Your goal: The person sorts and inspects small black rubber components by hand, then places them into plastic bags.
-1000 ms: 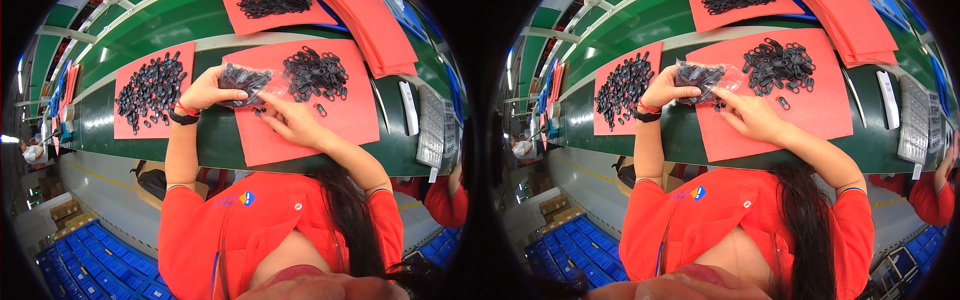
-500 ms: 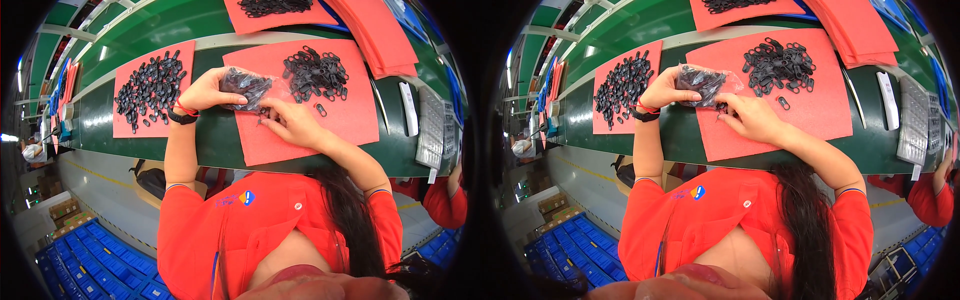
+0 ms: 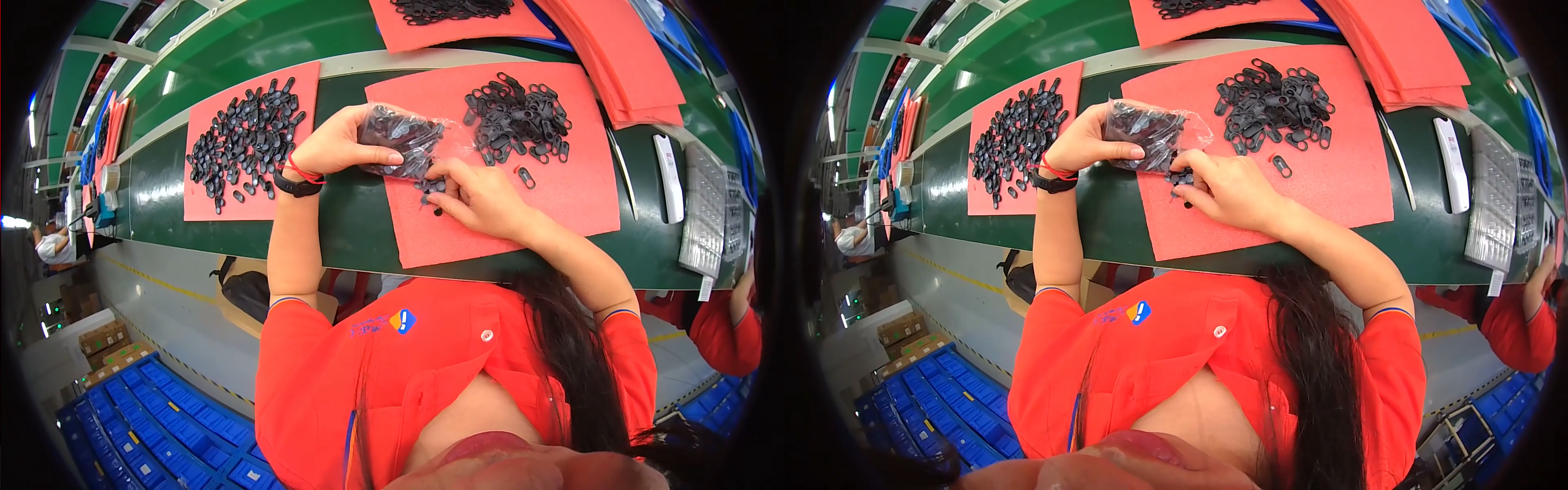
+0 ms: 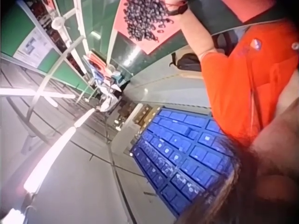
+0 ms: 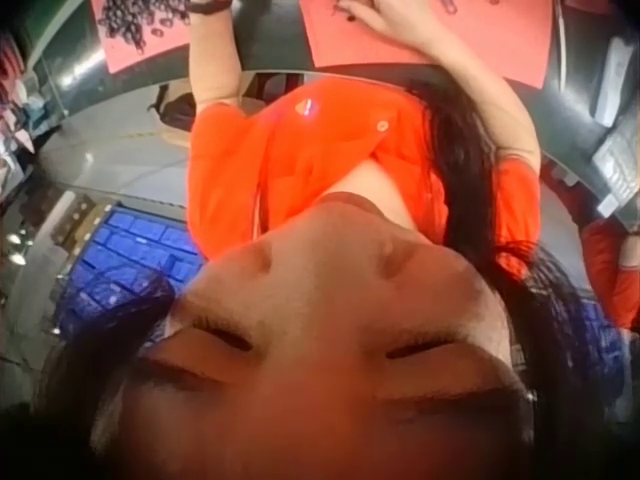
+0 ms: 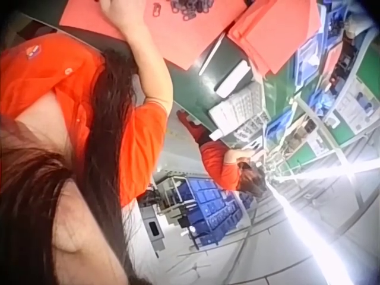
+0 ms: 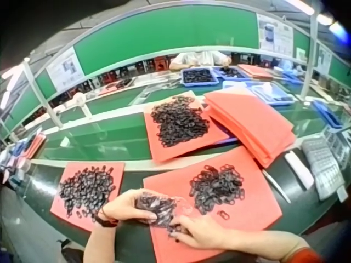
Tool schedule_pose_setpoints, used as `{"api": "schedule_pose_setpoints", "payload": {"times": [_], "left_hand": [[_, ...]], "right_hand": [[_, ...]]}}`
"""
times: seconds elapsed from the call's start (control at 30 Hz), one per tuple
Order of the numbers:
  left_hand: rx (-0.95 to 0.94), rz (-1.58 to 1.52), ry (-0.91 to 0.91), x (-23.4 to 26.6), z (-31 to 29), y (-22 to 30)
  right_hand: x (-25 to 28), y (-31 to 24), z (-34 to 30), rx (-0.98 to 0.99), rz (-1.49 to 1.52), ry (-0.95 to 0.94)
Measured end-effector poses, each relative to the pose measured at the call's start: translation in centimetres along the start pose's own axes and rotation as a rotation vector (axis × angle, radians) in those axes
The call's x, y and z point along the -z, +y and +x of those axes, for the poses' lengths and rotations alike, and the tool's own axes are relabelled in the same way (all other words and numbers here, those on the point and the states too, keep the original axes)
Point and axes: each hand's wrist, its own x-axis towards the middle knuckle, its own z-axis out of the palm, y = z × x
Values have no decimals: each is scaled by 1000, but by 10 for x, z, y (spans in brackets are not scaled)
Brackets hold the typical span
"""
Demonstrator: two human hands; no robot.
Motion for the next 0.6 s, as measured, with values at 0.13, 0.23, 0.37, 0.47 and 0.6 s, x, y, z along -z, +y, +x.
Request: {"api": "schedule_pose_setpoints", "payload": {"times": [0.13,0.23,0.37,0.47,0.6], "left_hand": [[-34,4,-34,2,3,-10],[-53,-64,-83,-4,6,-9],[-72,-33,-73,-2,5,-9],[-16,-18,-37,0,2,-4],[16,-29,-40,-1,3,-12]], "right_hand": [[2,-5,3,-24,-38,-9],[-1,-2,2,62,-99,46],[2,-2,1,-37,-38,-58],[4,-6,1,-54,-15,-43],[-1,-7,-1,25,-36,70]]}}
